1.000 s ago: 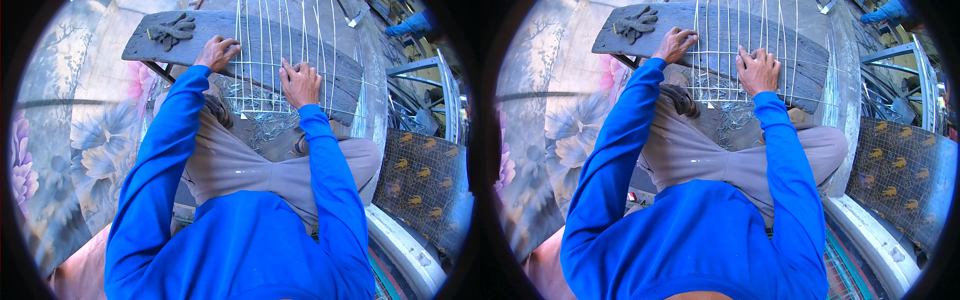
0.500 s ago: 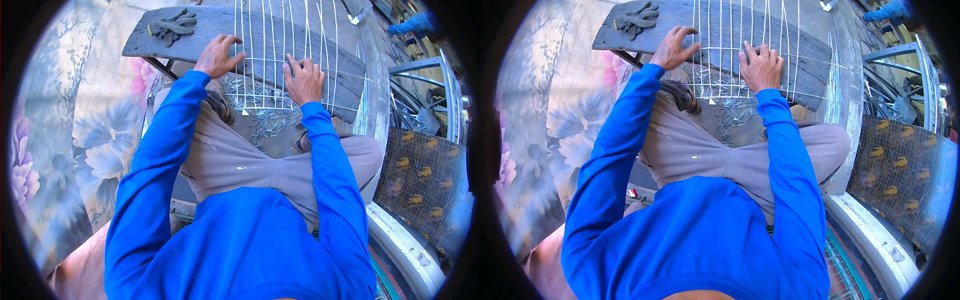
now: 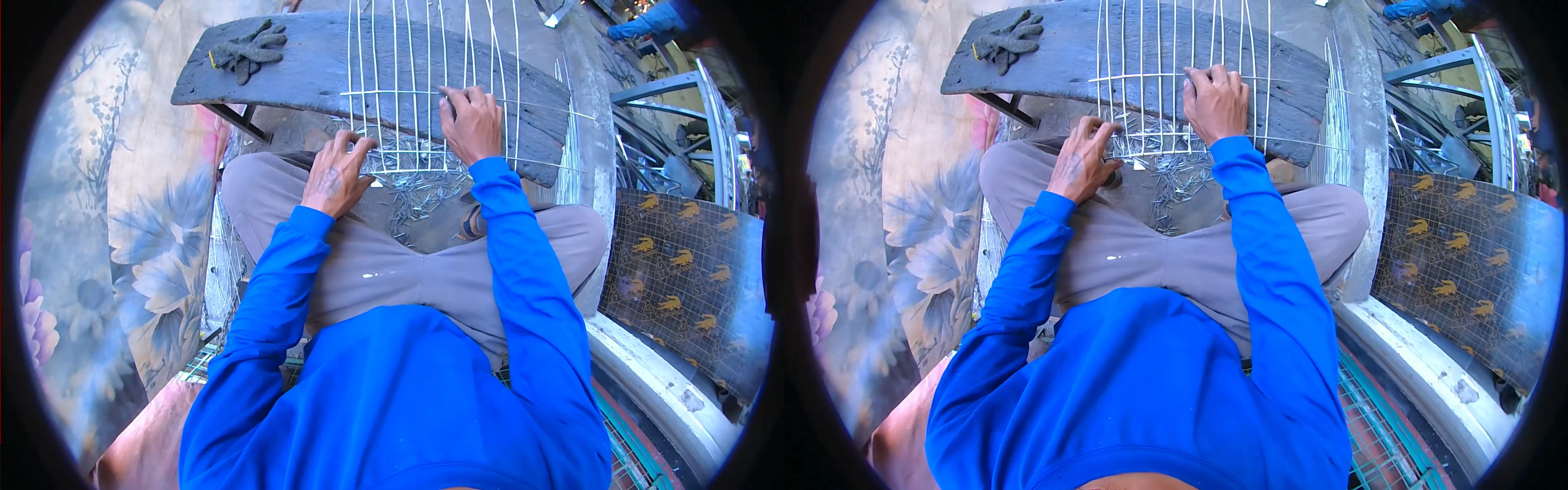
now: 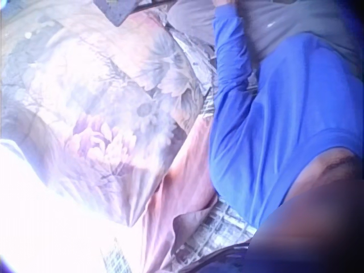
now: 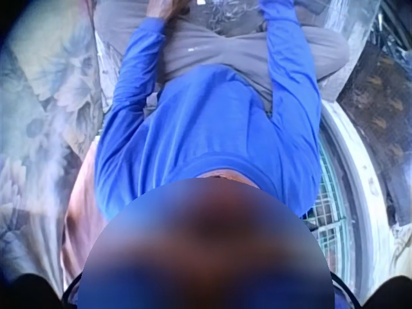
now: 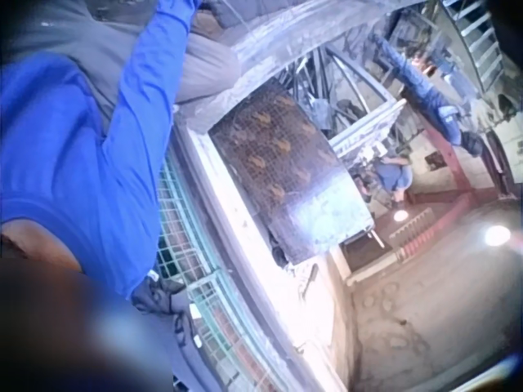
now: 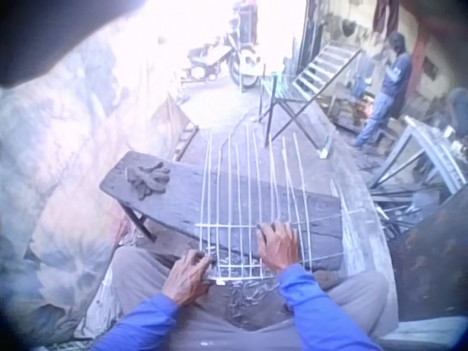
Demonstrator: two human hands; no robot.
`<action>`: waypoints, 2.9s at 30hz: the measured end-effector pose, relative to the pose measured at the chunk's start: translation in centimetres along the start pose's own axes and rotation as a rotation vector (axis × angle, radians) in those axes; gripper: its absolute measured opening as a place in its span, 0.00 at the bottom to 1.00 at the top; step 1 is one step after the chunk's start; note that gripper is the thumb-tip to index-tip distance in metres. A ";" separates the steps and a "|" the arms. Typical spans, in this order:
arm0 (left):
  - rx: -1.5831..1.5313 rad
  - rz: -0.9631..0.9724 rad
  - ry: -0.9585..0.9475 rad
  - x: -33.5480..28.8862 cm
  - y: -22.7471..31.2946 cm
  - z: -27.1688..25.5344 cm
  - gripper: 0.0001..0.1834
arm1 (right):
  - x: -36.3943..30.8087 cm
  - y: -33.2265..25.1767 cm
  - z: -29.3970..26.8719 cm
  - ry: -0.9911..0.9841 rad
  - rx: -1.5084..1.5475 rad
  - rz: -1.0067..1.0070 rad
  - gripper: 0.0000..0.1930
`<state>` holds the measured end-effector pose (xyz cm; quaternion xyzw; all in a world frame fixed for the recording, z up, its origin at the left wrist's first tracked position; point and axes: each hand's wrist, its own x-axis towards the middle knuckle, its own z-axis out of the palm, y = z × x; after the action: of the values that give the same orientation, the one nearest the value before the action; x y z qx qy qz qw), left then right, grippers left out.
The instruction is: Manually bending and assembling a wire mesh structure on a workbench.
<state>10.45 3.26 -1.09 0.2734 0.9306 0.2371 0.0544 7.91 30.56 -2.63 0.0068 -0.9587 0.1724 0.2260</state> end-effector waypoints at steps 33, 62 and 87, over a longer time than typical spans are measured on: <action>0.100 0.065 -0.047 1.9 -3.4 -2.1 0.28 | -6.1 3.3 -9.3 -0.347 -0.032 -0.080 0.20; 0.202 0.297 0.295 5.7 2.6 5.0 0.31 | -4.7 -0.5 -2.4 -0.042 -0.206 -0.274 0.28; 0.141 0.291 0.185 7.7 2.1 5.5 0.31 | -4.7 -0.4 -2.4 0.015 -0.084 -0.184 0.17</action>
<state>6.20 11.23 -4.72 0.3853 0.8965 0.2010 -0.0856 13.17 30.66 -2.52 0.0843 -0.9587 0.1106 0.2481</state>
